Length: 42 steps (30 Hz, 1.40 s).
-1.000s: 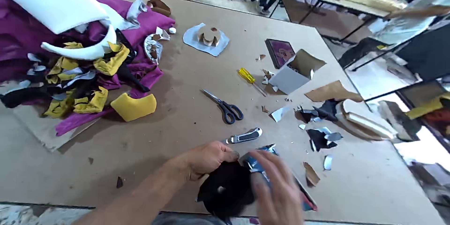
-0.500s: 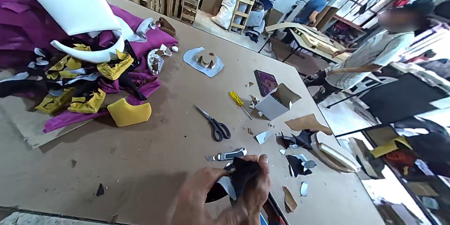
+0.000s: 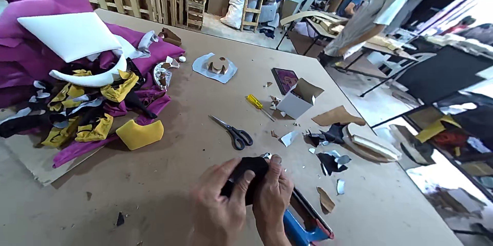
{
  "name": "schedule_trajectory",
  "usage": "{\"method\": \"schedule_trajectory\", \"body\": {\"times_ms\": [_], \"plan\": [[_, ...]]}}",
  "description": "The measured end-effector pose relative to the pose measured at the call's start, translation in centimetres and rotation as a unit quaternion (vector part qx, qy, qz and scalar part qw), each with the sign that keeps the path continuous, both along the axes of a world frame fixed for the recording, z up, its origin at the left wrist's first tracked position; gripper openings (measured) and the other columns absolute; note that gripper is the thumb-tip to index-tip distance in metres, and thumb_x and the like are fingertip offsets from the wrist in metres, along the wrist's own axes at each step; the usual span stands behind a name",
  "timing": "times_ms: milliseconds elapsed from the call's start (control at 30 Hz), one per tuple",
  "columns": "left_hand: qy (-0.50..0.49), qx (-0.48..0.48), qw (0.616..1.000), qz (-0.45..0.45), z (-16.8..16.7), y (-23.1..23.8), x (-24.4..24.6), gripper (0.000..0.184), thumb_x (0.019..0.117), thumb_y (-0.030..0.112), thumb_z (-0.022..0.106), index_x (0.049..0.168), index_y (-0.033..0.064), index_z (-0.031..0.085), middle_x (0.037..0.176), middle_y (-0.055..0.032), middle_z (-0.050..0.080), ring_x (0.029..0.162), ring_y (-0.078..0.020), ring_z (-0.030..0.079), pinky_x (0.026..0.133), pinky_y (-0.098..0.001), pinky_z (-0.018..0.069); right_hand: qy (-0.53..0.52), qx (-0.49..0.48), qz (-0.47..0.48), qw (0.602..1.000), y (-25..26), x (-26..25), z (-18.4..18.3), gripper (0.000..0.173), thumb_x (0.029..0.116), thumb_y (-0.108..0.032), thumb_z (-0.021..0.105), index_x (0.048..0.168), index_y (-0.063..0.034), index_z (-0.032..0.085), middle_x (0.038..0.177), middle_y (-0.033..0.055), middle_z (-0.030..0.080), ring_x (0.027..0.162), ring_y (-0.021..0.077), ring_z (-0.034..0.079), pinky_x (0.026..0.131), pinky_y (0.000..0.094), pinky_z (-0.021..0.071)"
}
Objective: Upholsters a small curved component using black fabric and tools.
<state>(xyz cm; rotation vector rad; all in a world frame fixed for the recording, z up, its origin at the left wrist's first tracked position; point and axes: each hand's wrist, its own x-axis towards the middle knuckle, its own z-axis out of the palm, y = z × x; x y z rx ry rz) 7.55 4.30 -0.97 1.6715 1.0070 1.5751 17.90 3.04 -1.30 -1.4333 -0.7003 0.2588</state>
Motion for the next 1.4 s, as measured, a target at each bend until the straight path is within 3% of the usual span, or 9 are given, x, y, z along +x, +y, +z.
{"method": "schedule_trajectory", "body": {"times_ms": [200,400,500,633,800,900,1067,1233,1400], "plan": [[-0.149,-0.073,0.976,-0.139,-1.3,0.3,-0.3,0.026,0.0867,0.023,0.082,0.100,0.0013,0.075,0.088,-0.0036,0.076,0.078,-0.0101,0.074,0.073,-0.0255,0.0642,0.048,0.049,0.004,0.998,-0.1,0.9,-1.3,0.054,0.1112,-0.033,0.034,0.069,-0.0137,0.062,0.059,-0.0041,0.061,0.056,0.0056,0.062,0.055,0.0239,0.0556],[-0.057,-0.087,0.982,-0.157,-0.5,0.8,-1.8,0.016,0.0898,0.016,0.077,0.103,0.0068,0.079,0.098,-0.0042,0.075,0.085,-0.0142,0.073,0.074,-0.0284,0.0644,0.049,-0.068,0.019,0.996,-0.7,0.6,-2.1,0.055,0.1112,-0.038,0.032,0.068,-0.0167,0.058,0.056,-0.0042,0.054,0.051,0.0072,0.055,0.048,0.0271,0.0472],[0.006,-0.084,0.989,-0.122,-0.5,0.6,-1.3,0.020,0.0906,0.024,0.077,0.100,0.0073,0.081,0.090,-0.0004,0.075,0.078,-0.0092,0.072,0.068,-0.0236,0.0630,-0.006,-0.094,0.033,0.995,-1.1,0.1,-2.4,0.050,0.1103,-0.039,0.035,0.079,-0.0172,0.067,0.061,-0.0067,0.059,0.055,0.0055,0.058,0.050,0.0285,0.0497],[0.010,-0.071,0.993,-0.096,-1.4,0.1,-1.0,0.021,0.0950,0.021,0.070,0.085,0.0046,0.078,0.078,0.0001,0.074,0.068,-0.0051,0.070,0.063,-0.0210,0.0606,0.007,-0.082,0.013,0.997,-0.3,0.3,-2.4,0.059,0.1094,-0.049,0.034,0.065,-0.0192,0.060,0.052,-0.0060,0.051,0.044,0.0075,0.048,0.042,0.0285,0.0394],[-0.044,-0.121,0.970,-0.205,-2.3,-0.2,-1.9,0.043,0.1028,0.043,0.058,0.105,0.0037,0.076,0.091,0.0001,0.076,0.083,-0.0061,0.072,0.077,-0.0244,0.0611,0.055,-0.068,-0.024,0.996,0.4,1.7,-2.3,0.062,0.1099,-0.050,0.029,0.064,-0.0193,0.057,0.050,-0.0068,0.049,0.043,0.0052,0.047,0.041,0.0249,0.0382],[-0.045,-0.084,0.969,-0.229,-2.5,-0.1,-1.5,0.035,0.0971,0.032,0.070,0.111,-0.0003,0.074,0.104,-0.0073,0.075,0.093,-0.0138,0.073,0.083,-0.0301,0.0634,0.093,-0.061,-0.015,0.994,0.8,1.9,-2.5,0.064,0.1102,-0.051,0.027,0.065,-0.0177,0.057,0.050,-0.0044,0.050,0.043,0.0076,0.049,0.041,0.0262,0.0395],[0.057,-0.011,0.987,-0.148,-1.9,0.3,-1.3,0.030,0.0897,0.029,0.079,0.106,0.0042,0.078,0.108,-0.0061,0.072,0.095,-0.0135,0.071,0.080,-0.0286,0.0638,0.117,-0.079,0.001,0.990,1.1,1.0,-2.8,0.065,0.1098,-0.052,0.028,0.064,-0.0169,0.058,0.049,-0.0029,0.049,0.043,0.0087,0.049,0.041,0.0270,0.0388],[0.089,0.061,0.994,-0.024,-0.9,0.7,-0.8,0.024,0.0925,0.024,0.075,0.077,0.0053,0.074,0.080,-0.0011,0.074,0.075,-0.0046,0.070,0.066,-0.0195,0.0601,0.118,-0.080,0.018,0.990,1.5,0.0,-2.0,0.067,0.1097,-0.052,0.027,0.061,-0.0162,0.055,0.047,-0.0020,0.046,0.041,0.0106,0.046,0.039,0.0286,0.0367],[-0.084,-0.219,0.960,-0.150,-0.2,1.5,-2.1,0.017,0.0881,0.015,0.075,0.076,0.0034,0.075,0.066,-0.0053,0.068,0.059,-0.0095,0.065,0.059,-0.0258,0.0575,0.218,-0.027,0.128,0.967,2.2,-0.4,-3.2,0.064,0.1088,-0.052,0.031,0.064,-0.0147,0.057,0.050,-0.0020,0.051,0.042,0.0072,0.048,0.041,0.0256,0.0413]]}}
